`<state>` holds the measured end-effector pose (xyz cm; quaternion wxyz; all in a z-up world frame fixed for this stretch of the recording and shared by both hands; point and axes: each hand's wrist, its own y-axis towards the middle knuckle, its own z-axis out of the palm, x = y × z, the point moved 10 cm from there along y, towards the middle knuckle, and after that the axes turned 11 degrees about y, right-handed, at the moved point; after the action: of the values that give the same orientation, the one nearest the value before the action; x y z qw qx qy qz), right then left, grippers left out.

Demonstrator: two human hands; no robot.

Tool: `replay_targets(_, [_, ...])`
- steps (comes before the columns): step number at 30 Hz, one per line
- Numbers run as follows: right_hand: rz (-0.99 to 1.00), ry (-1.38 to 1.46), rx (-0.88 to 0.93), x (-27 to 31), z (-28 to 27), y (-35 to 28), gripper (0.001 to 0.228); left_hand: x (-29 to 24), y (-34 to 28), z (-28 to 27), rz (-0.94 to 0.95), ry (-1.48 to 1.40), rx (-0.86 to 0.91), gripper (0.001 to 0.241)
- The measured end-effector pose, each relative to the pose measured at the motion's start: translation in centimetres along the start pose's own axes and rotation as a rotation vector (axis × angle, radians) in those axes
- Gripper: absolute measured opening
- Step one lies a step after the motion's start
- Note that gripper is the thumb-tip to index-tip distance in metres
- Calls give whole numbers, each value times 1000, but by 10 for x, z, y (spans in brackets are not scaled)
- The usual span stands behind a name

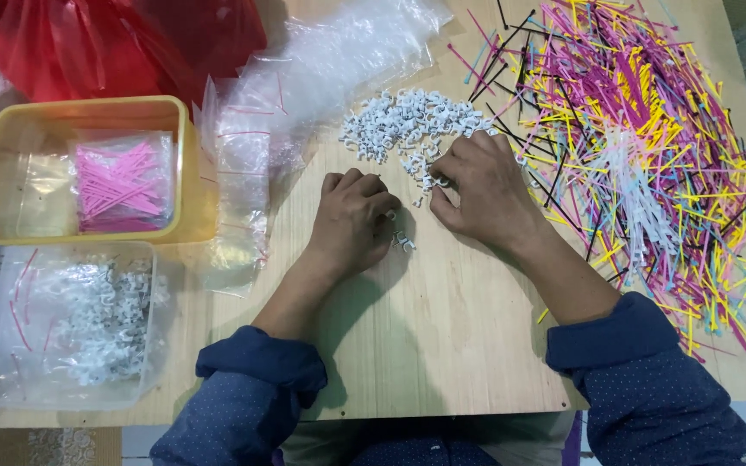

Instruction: The person sits at a wooden table and sorts small white plastic cable tie heads from a pile. They pick up the heads, separate them, and place them into a clear plastic bag. Colorful cable ties and other supplies are visible on the table.

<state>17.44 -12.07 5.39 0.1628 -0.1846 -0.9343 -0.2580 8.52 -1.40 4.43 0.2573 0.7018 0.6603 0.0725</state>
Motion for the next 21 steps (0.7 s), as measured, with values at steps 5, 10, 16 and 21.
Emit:
replay_targets(5, [14,-8,20,4,0,2,8,0,0,3,-4,-1,31,17])
replay_targets(10, [20,-21,30,6,0,2,10,5,2,2,-38,0,30,18])
replay_targets(16, [120,-92,94,8,8,-2,10,11,1,6,-69,-9,26,14])
replay_targets(21, [481,309,225,11,15,-12,14,17,2,5,-100,18,52,15])
